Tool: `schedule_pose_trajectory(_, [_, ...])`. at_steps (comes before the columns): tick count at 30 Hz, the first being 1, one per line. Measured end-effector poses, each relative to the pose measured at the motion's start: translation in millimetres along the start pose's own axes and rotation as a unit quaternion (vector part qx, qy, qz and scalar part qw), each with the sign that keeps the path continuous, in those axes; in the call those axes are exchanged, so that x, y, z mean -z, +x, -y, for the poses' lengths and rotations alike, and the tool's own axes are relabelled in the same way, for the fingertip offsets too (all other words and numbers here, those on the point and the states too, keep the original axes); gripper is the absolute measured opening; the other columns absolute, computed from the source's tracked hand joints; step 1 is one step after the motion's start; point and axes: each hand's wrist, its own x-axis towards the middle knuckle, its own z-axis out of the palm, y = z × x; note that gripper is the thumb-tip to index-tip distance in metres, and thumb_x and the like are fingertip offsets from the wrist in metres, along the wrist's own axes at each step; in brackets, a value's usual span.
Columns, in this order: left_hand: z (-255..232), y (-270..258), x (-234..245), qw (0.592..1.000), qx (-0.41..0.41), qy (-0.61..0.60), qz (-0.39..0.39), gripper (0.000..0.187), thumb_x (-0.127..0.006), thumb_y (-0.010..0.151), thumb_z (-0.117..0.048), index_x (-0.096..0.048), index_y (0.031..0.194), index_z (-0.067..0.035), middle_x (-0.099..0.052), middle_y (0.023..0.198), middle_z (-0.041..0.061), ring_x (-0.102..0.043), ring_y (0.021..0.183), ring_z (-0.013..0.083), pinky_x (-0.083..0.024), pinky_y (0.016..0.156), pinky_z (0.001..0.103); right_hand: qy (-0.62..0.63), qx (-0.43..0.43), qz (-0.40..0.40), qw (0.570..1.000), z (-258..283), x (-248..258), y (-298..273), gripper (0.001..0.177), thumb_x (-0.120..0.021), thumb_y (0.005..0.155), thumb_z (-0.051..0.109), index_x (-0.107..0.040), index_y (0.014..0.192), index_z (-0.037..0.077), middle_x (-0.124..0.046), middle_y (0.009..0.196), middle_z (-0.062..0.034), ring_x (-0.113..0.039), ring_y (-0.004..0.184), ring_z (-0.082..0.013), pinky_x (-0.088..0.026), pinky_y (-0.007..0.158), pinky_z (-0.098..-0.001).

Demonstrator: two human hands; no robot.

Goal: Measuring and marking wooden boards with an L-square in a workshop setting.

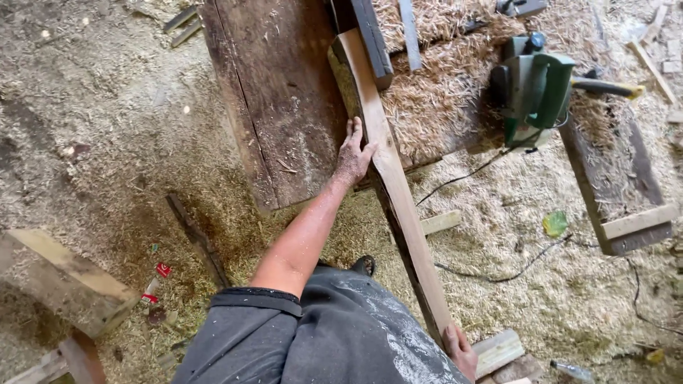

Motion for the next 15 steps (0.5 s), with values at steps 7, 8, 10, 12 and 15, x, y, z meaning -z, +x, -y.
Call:
schedule_pose_trajectory(7, [2.3,32.2,8.5,0.998,-0.028,-0.045,-0.025,0.088,-0.063,0.097,-0.036,-0.013,0.166,-0.017,-0.013,0.172,0.02,-0.04,0.149,0.0397,-0.042,0.119,0.044,-0.351,-0.059,-0.042,0.934,59.7,-37.6,-4.8,0.052,-0.056,0.101,0.051,-0.073,0.137,0.017,-0.076,0.113,-0.0164,-0.072,0.097,-0.0298,-0.062,0.077,-0.0428])
schedule_pose_trajectory(8, [1.6,37.1,13.3,0.998,-0.026,-0.05,-0.03,0.088,-0.063,0.097,-0.036,-0.013,0.166,-0.017,-0.013,0.172,0.02,-0.04,0.149,0.0397,-0.042,0.119,0.044,-0.356,-0.055,-0.043,0.932,60.2,-43.1,-3.9,0.052,-0.056,0.101,0.051,-0.073,0.137,0.017,-0.076,0.113,-0.0164,-0.072,0.097,-0.0298,-0.062,0.077,-0.0428])
schedule_pose_trajectory(10, [0.5,45.6,18.3,0.999,-0.022,-0.039,-0.014,0.086,-0.063,0.099,-0.036,-0.012,0.166,-0.016,-0.012,0.173,0.021,-0.04,0.148,0.0401,-0.04,0.119,0.044,-0.319,0.038,-0.105,0.941,59.9,-50.1,-2.5,0.057,-0.065,0.096,0.054,-0.072,0.129,0.008,-0.081,0.103,-0.0201,-0.076,0.093,-0.0279,-0.06,0.078,-0.039])
schedule_pose_trajectory(12, [-5.2,53.2,28.9,0.999,-0.007,-0.048,-0.009,0.085,-0.062,0.098,-0.036,-0.014,0.165,-0.016,-0.013,0.173,0.019,-0.04,0.147,0.0391,-0.04,0.118,0.043,-0.334,0.034,-0.093,0.937,74.9,-60.0,-0.8,0.056,-0.064,0.096,0.055,-0.074,0.128,0.009,-0.081,0.102,-0.0188,-0.075,0.092,-0.0272,-0.059,0.079,-0.0391])
schedule_pose_trajectory(15, [1.9,75.1,31.6,0.997,-0.023,-0.064,-0.023,0.084,-0.063,0.098,-0.035,-0.016,0.164,-0.013,-0.015,0.171,0.022,-0.038,0.149,0.0398,-0.038,0.12,0.043,-0.338,0.029,-0.077,0.937,93.4,-74.2,3.3,0.055,-0.064,0.096,0.055,-0.075,0.127,0.011,-0.081,0.102,-0.0165,-0.075,0.093,-0.0251,-0.059,0.08,-0.0382])
